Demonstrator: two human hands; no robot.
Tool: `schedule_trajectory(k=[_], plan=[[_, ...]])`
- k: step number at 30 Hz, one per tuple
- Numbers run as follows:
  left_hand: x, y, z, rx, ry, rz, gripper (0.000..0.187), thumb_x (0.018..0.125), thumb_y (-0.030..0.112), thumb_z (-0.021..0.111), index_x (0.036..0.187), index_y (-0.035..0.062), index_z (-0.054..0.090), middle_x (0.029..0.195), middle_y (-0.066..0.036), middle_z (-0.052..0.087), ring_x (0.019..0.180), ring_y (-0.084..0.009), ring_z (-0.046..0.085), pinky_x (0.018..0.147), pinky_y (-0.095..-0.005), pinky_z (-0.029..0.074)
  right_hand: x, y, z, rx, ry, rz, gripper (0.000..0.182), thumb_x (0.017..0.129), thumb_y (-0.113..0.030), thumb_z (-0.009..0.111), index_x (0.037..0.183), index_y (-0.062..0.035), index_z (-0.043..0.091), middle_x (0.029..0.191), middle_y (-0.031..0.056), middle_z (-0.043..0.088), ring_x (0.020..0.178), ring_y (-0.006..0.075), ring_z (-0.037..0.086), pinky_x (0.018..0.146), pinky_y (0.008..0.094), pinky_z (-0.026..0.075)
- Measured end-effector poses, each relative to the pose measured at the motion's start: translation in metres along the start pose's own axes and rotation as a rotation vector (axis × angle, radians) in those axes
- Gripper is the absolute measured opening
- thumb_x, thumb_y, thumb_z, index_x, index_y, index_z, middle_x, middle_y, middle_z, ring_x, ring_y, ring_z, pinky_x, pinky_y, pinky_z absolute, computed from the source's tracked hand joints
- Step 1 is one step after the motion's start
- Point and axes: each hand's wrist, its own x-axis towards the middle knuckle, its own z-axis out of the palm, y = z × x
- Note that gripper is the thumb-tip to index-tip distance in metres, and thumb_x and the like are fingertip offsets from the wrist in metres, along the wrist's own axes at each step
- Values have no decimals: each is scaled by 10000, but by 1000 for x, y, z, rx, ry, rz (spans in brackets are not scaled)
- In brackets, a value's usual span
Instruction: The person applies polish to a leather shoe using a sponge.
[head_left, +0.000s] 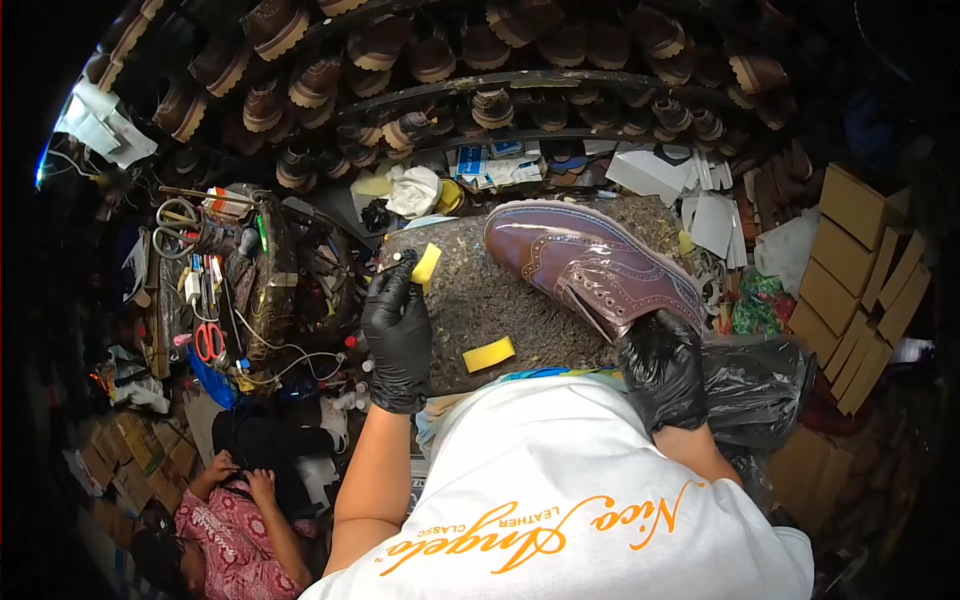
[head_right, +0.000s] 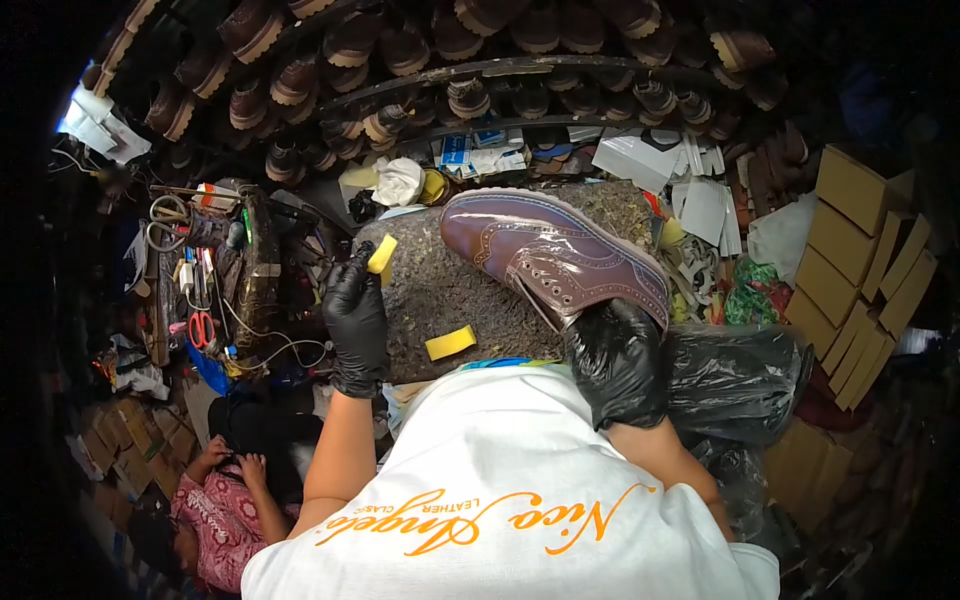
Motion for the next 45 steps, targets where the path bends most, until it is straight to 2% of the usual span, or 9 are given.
schedule_trajectory(k=[9, 17, 21, 23, 31, 34, 37, 43, 45], plan=[[17, 7, 24, 45, -8, 142, 358, 870, -88, 608, 1208, -2, 690, 1094, -184, 666, 992, -292, 672, 872, -351, 532, 54, -9, -27, 295, -63, 14, 248, 866, 34, 558, 1081, 53, 678, 1072, 132, 687, 999, 233, 665, 891, 325, 544], [20, 50, 83, 300, -285, 580, 446, 750, -149, 593, 1147, 17, 712, 1037, -181, 679, 940, -331, 654, 826, -411, 550, 60, -30, -26, 277, -295, 302, 434, 925, 38, 492, 1355, 99, 495, 1366, 210, 568, 1250, 278, 575, 1100, 373, 474], [35, 22, 73, 328, -182, 424, 470, 752, -135, 602, 1183, 25, 702, 1059, -173, 671, 969, -329, 632, 830, -402, 545, 51, -25, -40, 6, -430, 240, 348, 962, 10, 538, 1305, 57, 577, 1350, 181, 591, 1251, 245, 567, 1080, 350, 465], [21, 41, 74, 340, -219, 479, 498, 750, -140, 594, 1208, 29, 692, 1047, -175, 669, 956, -327, 633, 822, -412, 543, 42, -42, -19, -925, -604, -406, 364, 932, 20, 588, 1294, -4, 622, 1347, 146, 609, 1236, 251, 582, 1064, 370, 466], [30, 39, 59, 311, -298, 588, 461, 720, -79, 675, 1173, 8, 675, 1102, -148, 657, 949, -334, 618, 797, -412, 560, 29, -30, -24, -841, -640, -252, 382, 869, 26, 646, 1246, -30, 680, 1264, 172, 668, 1158, 293, 641, 1008, 382, 487], [39, 38, 49, 381, -240, 597, 462, 735, -112, 661, 1179, 14, 677, 1020, -141, 675, 893, -307, 646, 762, -387, 581, 15, -25, -15, -1087, -554, -591, 350, 833, 28, 619, 1169, -20, 705, 1154, 185, 699, 1068, 329, 667, 936, 393, 514], [30, 59, 61, -12, -328, 517, 444, 744, -126, 641, 1163, 16, 678, 983, -141, 676, 911, -303, 665, 760, -381, 580, 8, -22, 5, -1050, -482, -620, 314, 828, 24, 621, 1119, -28, 725, 1122, 175, 707, 1058, 328, 668, 936, 401, 514], [64, 56, 47, 417, -216, 643, 387, 744, -51, 671, 1115, 50, 711, 1028, -105, 670, 903, -296, 649, 813, -397, 545, -2, -21, 14, -1168, -401, -667, 340, 853, 12, 627, 1173, -57, 719, 1142, 178, 703, 1029, 345, 670, 937, 439, 517], [47, 80, 58, 142, -399, 797, 361, 737, -34, 674, 1089, 28, 721, 1018, -101, 677, 903, -293, 632, 798, -395, 527, -3, -19, 15, -1170, -403, -659, 336, 855, 1, 632, 1174, -57, 718, 1144, 175, 703, 1032, 343, 669, 941, 438, 515]])
